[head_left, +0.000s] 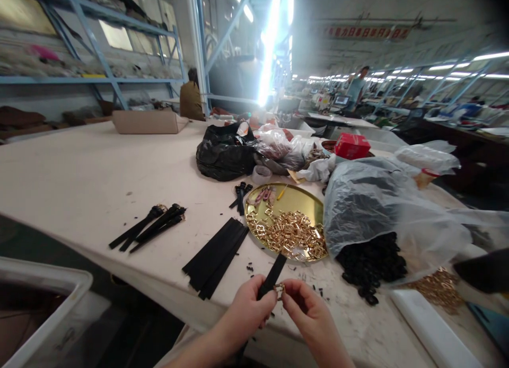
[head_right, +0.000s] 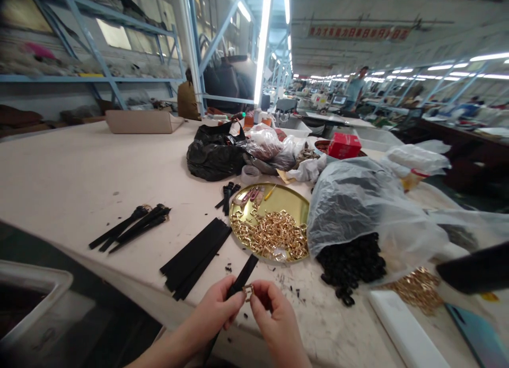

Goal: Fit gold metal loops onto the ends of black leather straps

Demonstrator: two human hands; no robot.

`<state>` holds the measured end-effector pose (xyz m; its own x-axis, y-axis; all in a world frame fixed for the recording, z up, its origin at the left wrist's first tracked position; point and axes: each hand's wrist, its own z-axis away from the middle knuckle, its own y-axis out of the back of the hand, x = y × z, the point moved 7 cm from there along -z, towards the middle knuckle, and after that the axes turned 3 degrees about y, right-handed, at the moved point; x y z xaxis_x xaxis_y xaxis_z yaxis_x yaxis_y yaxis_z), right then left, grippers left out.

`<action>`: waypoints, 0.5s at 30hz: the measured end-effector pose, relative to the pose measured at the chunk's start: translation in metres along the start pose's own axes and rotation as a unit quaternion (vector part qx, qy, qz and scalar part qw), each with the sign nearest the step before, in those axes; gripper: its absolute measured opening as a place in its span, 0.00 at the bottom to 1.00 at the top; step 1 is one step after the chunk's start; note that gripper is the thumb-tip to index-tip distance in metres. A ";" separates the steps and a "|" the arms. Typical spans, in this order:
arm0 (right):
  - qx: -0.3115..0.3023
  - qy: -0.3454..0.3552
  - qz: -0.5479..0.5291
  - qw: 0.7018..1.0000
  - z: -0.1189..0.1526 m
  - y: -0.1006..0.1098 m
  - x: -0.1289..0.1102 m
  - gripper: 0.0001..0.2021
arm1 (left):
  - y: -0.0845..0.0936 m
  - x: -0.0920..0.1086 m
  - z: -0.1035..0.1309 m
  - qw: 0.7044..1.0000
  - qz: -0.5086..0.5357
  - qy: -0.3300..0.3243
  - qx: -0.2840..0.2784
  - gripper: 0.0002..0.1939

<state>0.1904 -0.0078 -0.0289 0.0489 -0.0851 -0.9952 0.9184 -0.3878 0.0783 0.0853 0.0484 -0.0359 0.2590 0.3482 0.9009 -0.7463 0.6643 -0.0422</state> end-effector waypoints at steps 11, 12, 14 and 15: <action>0.089 0.163 0.155 0.970 0.010 -0.003 -0.012 0.05 | -0.002 -0.010 0.002 0.999 -0.033 -0.010 -0.007 0.09; 0.089 0.145 0.150 0.974 0.010 -0.002 -0.008 0.06 | -0.001 -0.010 0.002 0.999 -0.037 -0.014 -0.011 0.10; 0.086 0.110 0.141 0.980 0.009 0.002 -0.002 0.08 | 0.005 -0.007 0.002 0.998 -0.050 -0.031 -0.003 0.12; 0.082 0.100 0.141 0.981 0.008 0.003 -0.001 0.09 | 0.009 -0.005 0.003 0.997 -0.057 -0.043 0.006 0.12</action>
<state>0.1896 -0.0164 -0.0276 0.3834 -0.0357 -0.9229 0.7819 -0.5193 0.3449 0.0757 0.0506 -0.0396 0.2893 0.2137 0.9331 -0.7221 0.6886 0.0662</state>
